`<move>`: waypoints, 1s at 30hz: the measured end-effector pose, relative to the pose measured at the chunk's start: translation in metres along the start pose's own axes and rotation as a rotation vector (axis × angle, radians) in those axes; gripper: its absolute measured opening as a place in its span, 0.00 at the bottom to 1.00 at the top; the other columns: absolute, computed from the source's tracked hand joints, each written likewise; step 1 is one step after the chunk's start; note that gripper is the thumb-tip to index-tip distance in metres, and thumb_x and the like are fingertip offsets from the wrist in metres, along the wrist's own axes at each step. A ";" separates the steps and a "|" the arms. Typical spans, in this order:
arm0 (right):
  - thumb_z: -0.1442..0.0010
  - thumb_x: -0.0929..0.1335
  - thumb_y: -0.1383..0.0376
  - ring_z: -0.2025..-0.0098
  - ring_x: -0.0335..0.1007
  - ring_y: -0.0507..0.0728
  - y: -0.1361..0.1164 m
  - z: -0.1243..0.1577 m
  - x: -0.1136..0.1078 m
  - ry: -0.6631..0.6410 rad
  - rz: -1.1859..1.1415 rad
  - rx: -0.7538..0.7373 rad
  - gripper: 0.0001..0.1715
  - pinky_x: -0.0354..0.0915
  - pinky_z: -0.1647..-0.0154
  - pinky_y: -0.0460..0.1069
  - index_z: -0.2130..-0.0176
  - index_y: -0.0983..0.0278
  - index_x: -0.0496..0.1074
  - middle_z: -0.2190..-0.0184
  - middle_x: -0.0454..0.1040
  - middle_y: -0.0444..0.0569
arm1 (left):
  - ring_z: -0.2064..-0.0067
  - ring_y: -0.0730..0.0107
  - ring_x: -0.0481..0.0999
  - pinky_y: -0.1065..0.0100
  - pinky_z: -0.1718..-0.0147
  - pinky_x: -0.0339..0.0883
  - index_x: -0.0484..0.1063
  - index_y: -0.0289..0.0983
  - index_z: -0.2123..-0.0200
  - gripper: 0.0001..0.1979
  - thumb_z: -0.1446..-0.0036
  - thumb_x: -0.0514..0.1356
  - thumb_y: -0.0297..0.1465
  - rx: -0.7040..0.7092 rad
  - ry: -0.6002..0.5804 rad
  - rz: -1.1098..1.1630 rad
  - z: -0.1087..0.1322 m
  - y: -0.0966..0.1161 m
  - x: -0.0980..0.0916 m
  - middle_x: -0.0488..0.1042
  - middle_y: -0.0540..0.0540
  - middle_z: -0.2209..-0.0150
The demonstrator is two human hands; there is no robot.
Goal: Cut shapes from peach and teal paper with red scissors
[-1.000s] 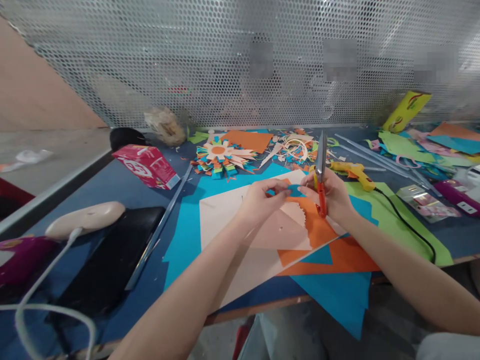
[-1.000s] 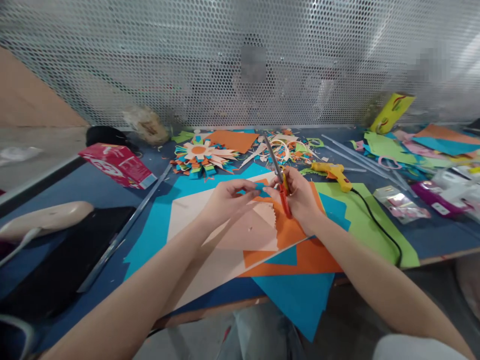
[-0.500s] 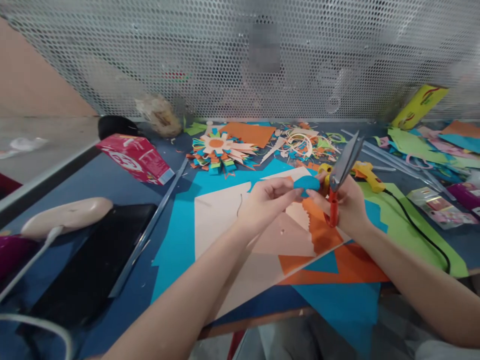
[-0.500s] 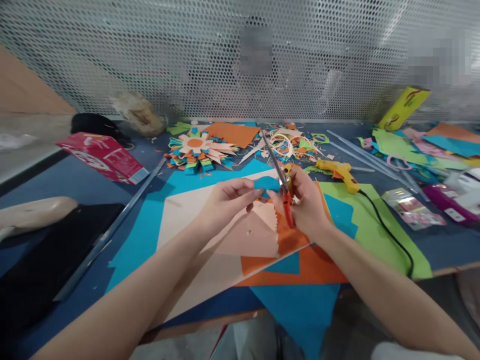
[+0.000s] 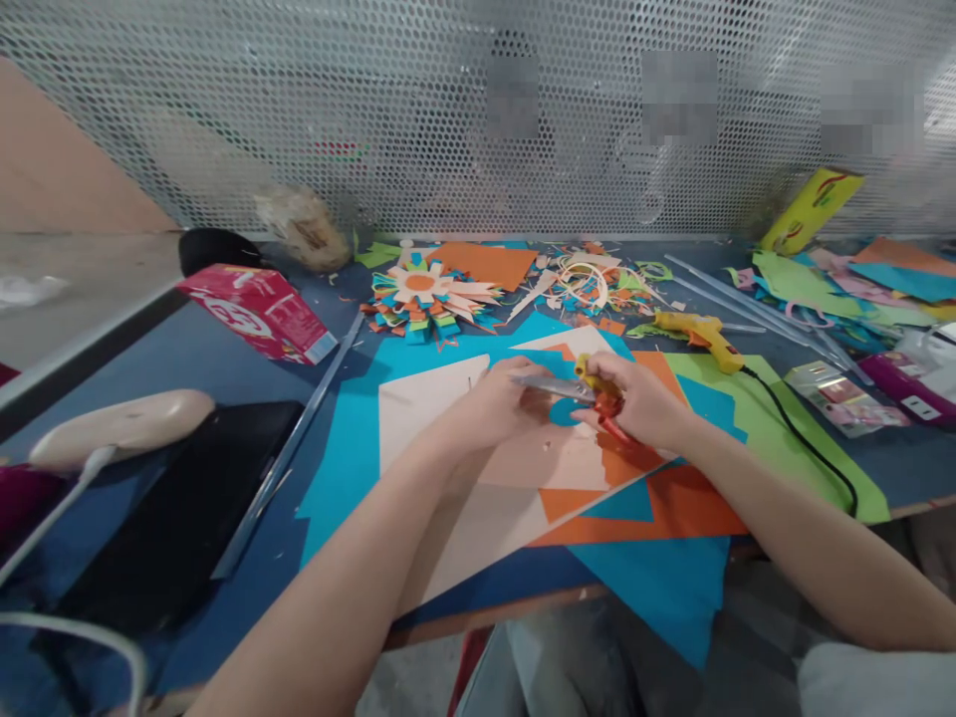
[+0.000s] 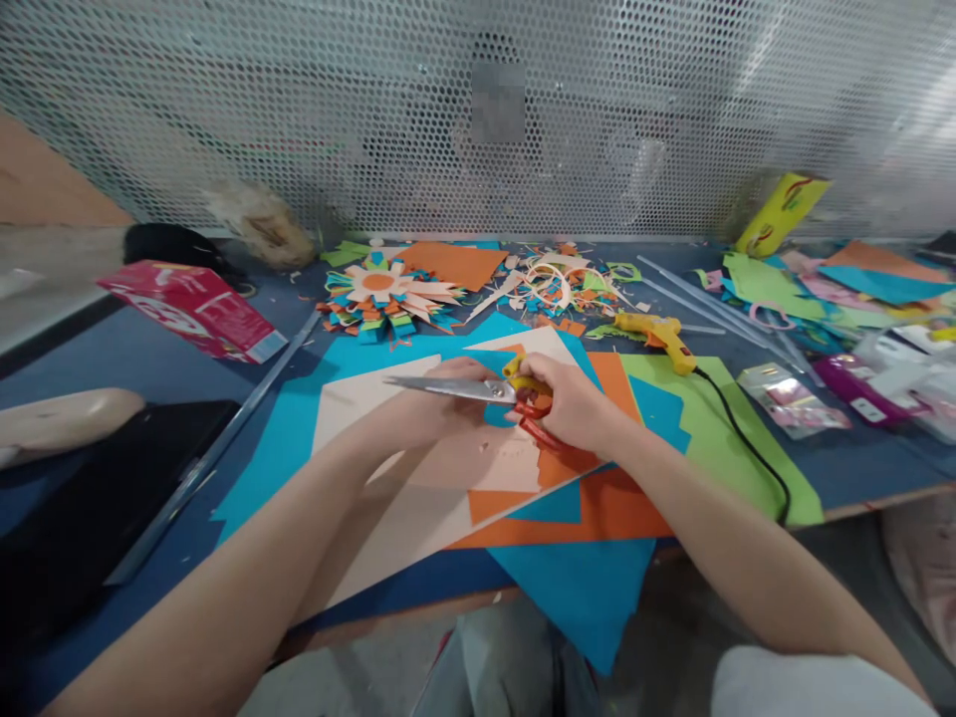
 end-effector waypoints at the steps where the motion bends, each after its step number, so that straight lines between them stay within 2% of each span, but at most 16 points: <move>1: 0.56 0.72 0.61 0.74 0.57 0.50 0.001 0.000 0.002 -0.041 0.034 -0.003 0.18 0.57 0.73 0.45 0.73 0.60 0.59 0.76 0.64 0.40 | 0.63 0.63 0.72 0.68 0.66 0.63 0.71 0.37 0.75 0.03 0.55 0.58 0.24 -0.014 0.023 -0.024 -0.001 -0.002 0.001 0.75 0.46 0.69; 3: 0.56 0.71 0.64 0.73 0.59 0.51 0.004 0.000 0.004 -0.067 0.082 -0.011 0.15 0.57 0.72 0.46 0.72 0.60 0.59 0.74 0.65 0.41 | 0.67 0.65 0.70 0.69 0.71 0.60 0.69 0.37 0.77 0.03 0.53 0.59 0.28 -0.082 0.003 0.035 -0.002 -0.003 0.004 0.72 0.47 0.73; 5: 0.57 0.71 0.64 0.72 0.60 0.52 0.006 -0.001 0.004 -0.042 0.092 -0.025 0.14 0.58 0.71 0.46 0.72 0.60 0.60 0.73 0.67 0.42 | 0.72 0.70 0.68 0.71 0.76 0.58 0.69 0.37 0.75 0.04 0.51 0.60 0.31 -0.176 -0.038 0.202 -0.002 -0.003 0.006 0.70 0.50 0.75; 7: 0.56 0.71 0.63 0.71 0.62 0.53 0.009 -0.003 0.003 0.002 0.078 -0.023 0.14 0.59 0.71 0.47 0.72 0.60 0.60 0.73 0.68 0.43 | 0.76 0.74 0.65 0.73 0.79 0.56 0.69 0.37 0.74 0.04 0.52 0.61 0.31 -0.238 -0.023 0.351 -0.003 -0.001 0.004 0.69 0.52 0.77; 9: 0.56 0.71 0.61 0.70 0.65 0.54 0.013 -0.004 0.001 0.053 0.052 -0.005 0.15 0.61 0.69 0.48 0.72 0.60 0.61 0.72 0.70 0.44 | 0.75 0.75 0.66 0.74 0.79 0.57 0.71 0.36 0.73 0.05 0.54 0.63 0.31 -0.238 0.012 0.428 -0.003 0.000 0.000 0.70 0.52 0.76; 12: 0.57 0.73 0.57 0.68 0.68 0.56 0.019 -0.006 -0.001 0.122 -0.002 0.023 0.19 0.63 0.65 0.50 0.71 0.59 0.61 0.71 0.72 0.45 | 0.71 0.71 0.70 0.74 0.77 0.60 0.74 0.36 0.70 0.10 0.56 0.66 0.35 -0.203 0.002 0.504 -0.003 -0.001 -0.002 0.75 0.49 0.72; 15: 0.59 0.74 0.56 0.68 0.69 0.56 0.022 -0.006 -0.001 0.126 -0.039 0.034 0.21 0.64 0.66 0.50 0.71 0.59 0.61 0.71 0.73 0.45 | 0.70 0.70 0.73 0.73 0.77 0.61 0.75 0.36 0.68 0.14 0.59 0.69 0.36 -0.220 0.000 0.543 -0.002 -0.005 -0.002 0.78 0.47 0.70; 18: 0.57 0.74 0.58 0.69 0.69 0.56 0.021 -0.005 0.000 0.102 -0.016 0.023 0.19 0.64 0.68 0.49 0.71 0.60 0.62 0.72 0.73 0.44 | 0.71 0.70 0.73 0.74 0.77 0.60 0.75 0.36 0.67 0.14 0.60 0.69 0.34 -0.248 0.019 0.533 0.000 -0.004 -0.001 0.78 0.48 0.72; 22: 0.55 0.73 0.60 0.66 0.70 0.57 0.021 -0.005 0.000 0.099 0.055 -0.020 0.16 0.64 0.65 0.50 0.70 0.60 0.63 0.70 0.73 0.45 | 0.70 0.70 0.75 0.74 0.75 0.63 0.75 0.35 0.67 0.13 0.59 0.68 0.31 -0.243 0.054 0.528 -0.001 0.000 -0.004 0.79 0.47 0.70; 25: 0.55 0.74 0.57 0.64 0.70 0.58 0.023 -0.006 0.000 0.126 0.019 -0.021 0.20 0.65 0.63 0.51 0.69 0.60 0.63 0.67 0.74 0.47 | 0.71 0.71 0.75 0.74 0.74 0.63 0.74 0.34 0.67 0.14 0.60 0.69 0.29 -0.258 0.076 0.579 -0.003 -0.001 -0.005 0.79 0.48 0.72; 30: 0.58 0.75 0.51 0.69 0.68 0.56 0.023 -0.007 -0.006 0.199 -0.062 0.042 0.24 0.66 0.66 0.51 0.73 0.59 0.61 0.73 0.70 0.44 | 0.74 0.75 0.73 0.74 0.74 0.62 0.73 0.35 0.64 0.14 0.57 0.68 0.29 -0.308 0.050 0.591 -0.004 -0.003 -0.006 0.78 0.50 0.74</move>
Point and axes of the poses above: each hand's wrist, its own z-axis away from the middle knuckle, its own x-axis out of the palm, y = z × x, the point moved 4 cm from there along -z, towards the middle knuckle
